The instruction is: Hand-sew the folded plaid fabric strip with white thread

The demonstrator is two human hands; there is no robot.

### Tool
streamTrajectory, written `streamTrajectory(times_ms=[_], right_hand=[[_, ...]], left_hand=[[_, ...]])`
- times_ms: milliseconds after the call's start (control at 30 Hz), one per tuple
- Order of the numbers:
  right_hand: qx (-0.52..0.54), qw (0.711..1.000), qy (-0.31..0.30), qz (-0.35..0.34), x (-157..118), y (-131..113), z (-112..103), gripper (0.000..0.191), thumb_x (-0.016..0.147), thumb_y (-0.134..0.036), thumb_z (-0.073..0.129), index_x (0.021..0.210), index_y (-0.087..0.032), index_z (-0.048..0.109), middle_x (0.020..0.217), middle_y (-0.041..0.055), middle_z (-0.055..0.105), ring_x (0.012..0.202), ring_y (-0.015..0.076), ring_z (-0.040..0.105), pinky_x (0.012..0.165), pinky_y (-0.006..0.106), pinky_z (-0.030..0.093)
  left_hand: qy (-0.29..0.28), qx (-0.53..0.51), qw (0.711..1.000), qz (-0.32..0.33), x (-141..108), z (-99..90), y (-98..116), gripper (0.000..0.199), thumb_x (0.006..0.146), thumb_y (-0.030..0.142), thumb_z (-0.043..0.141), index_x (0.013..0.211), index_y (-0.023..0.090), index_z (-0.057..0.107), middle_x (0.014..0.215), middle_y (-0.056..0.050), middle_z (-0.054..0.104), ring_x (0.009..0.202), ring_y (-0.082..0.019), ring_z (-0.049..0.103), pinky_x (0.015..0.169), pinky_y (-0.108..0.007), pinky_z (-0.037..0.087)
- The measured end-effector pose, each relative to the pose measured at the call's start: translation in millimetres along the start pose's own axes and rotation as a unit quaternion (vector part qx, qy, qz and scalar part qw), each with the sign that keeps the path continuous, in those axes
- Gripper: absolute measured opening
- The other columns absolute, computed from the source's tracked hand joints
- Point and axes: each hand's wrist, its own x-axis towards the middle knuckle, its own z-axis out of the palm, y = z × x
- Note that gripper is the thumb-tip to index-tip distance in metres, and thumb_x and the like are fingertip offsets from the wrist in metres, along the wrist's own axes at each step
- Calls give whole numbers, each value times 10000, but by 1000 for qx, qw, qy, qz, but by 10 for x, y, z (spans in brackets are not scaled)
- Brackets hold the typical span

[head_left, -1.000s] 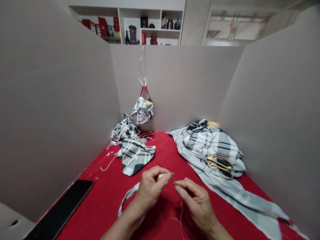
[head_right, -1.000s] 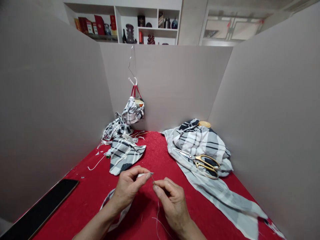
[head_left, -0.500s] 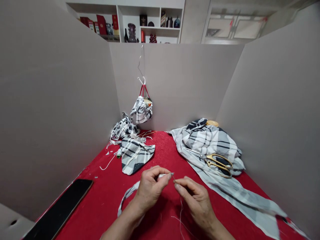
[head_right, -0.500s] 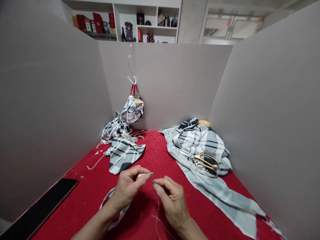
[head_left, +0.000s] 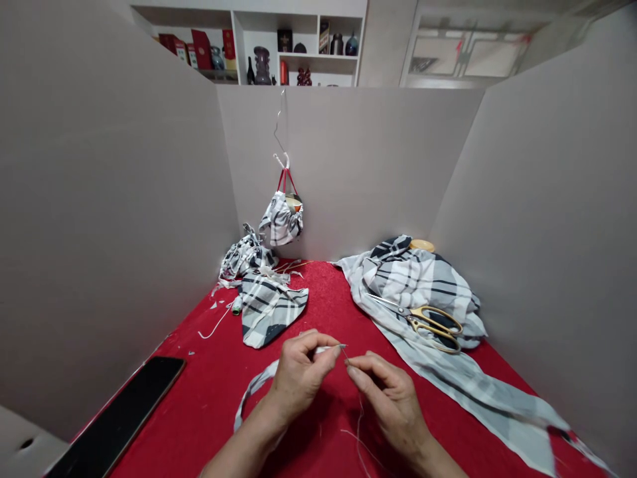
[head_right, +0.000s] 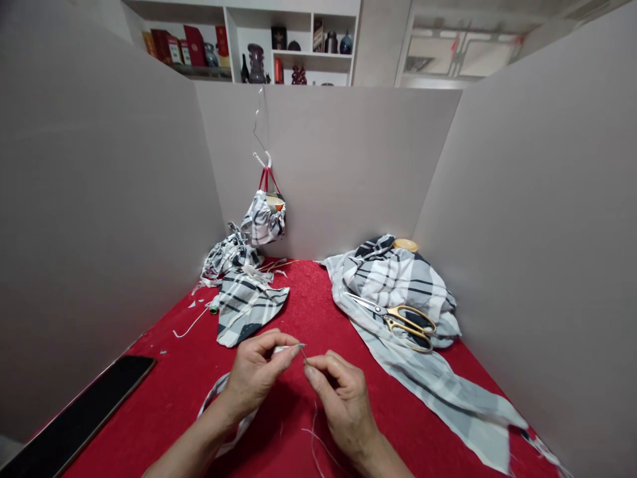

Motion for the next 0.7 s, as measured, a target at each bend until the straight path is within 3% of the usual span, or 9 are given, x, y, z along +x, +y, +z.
streamTrajectory(times_ms=[467, 600, 700], right_hand=[[19, 999, -12, 28, -7, 49, -11, 156, 844, -275, 566, 796, -182, 682, 635, -15, 549, 599, 131, 499, 638, 256, 392], [43, 997, -22, 52, 2, 18, -4, 176, 843, -294, 563, 790, -171, 676, 653, -7, 549, 613, 135, 503, 636, 261, 391], [67, 994, -37, 82, 3, 8, 1, 205, 848, -316, 550, 795, -158, 669, 676, 6, 552, 635, 139, 496, 624, 260, 397]], left_hand=[[9, 32, 999, 43, 2, -3, 6, 134, 792, 206, 594, 740, 136, 696, 610, -21, 615, 561, -121, 518, 564, -220, 404], [32, 109, 979, 171, -11, 7, -55, 129, 819, 153, 552, 788, 120, 674, 592, -20, 584, 520, -108, 497, 520, -210, 389], [34, 205, 932, 298, -28, 2, -96, 150, 847, 114, 501, 874, 122, 648, 621, -28, 584, 553, -120, 511, 550, -223, 403]])
